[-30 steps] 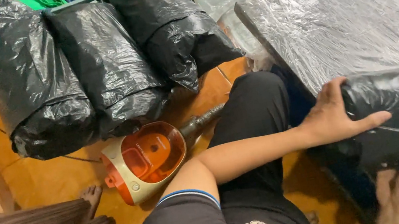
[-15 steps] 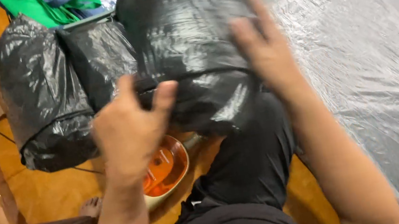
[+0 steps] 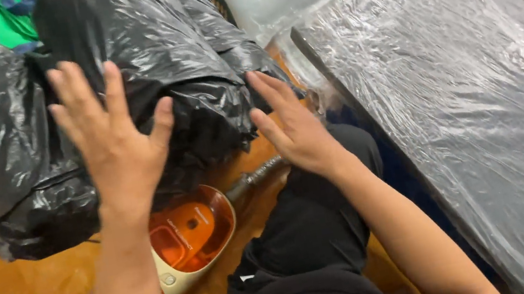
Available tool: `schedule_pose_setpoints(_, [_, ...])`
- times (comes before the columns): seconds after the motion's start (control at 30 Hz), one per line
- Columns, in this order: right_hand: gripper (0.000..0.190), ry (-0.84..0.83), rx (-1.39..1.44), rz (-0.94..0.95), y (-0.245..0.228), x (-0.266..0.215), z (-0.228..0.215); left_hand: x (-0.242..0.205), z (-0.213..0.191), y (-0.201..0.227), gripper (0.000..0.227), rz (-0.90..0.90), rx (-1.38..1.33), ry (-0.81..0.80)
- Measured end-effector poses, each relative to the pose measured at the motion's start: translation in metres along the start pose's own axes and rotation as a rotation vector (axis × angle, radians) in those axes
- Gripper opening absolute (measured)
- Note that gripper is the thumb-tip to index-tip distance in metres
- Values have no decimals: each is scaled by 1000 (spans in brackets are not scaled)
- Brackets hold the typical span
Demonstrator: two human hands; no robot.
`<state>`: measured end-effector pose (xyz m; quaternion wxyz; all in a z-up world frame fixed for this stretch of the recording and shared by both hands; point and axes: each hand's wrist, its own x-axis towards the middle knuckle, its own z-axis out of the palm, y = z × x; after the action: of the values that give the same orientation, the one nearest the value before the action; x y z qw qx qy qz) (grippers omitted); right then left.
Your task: Compressing a pillow by placing it inside a plastic bag and using a vacuum cleaner hose to remove the air.
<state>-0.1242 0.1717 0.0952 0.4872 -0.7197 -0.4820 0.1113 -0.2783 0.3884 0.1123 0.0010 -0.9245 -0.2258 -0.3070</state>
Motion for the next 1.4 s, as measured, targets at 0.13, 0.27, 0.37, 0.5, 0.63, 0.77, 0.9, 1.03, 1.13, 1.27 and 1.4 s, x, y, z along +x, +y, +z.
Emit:
schedule_pose_setpoints(0.13, [56, 87, -143, 24, 23, -55, -35, 9, -26, 19, 79, 119, -40, 26])
schedule_pose_setpoints(0.27, [42, 278, -161, 139, 44, -119, -76, 19, -9, 38, 108, 293, -3, -42])
schedule_pose_setpoints(0.37, [38, 421, -270, 226, 69, -170, -100, 24, -8, 41, 90, 366, 65, -51])
schedule_pose_setpoints(0.5, [39, 545, -564, 348, 116, -259, -135, 27, -18, 47, 101, 416, 151, -166])
schedule_pose_setpoints(0.63, [46, 617, -721, 545, 161, -344, -169, 29, -29, 80, 115, 494, 293, -110])
schedule_pose_setpoints(0.77, [49, 668, -895, 643, 197, -402, -195, 46, -15, 171, 91, 535, -6, -127])
schedule_pose_setpoints(0.9, [51, 705, -989, 748, 219, -435, -212, 51, 63, 277, 65, 699, -415, -467])
schedule_pose_setpoints(1.03, [55, 686, -1134, 849, 250, -468, -211, 45, 181, 376, 40, 740, -524, -697])
schedule_pose_setpoints(1.13, [51, 635, -1228, 882, 246, -466, -207, 39, 239, 461, 32, 642, -815, -859])
schedule_pose_setpoints(1.27, [47, 681, -1149, 934, 235, -455, -207, 20, 318, 566, 27, 372, -1298, -1060])
schedule_pose_setpoints(1.4, [47, 677, -1134, 909, 230, -448, -211, -2, 367, 656, 28, 94, -1570, -1126])
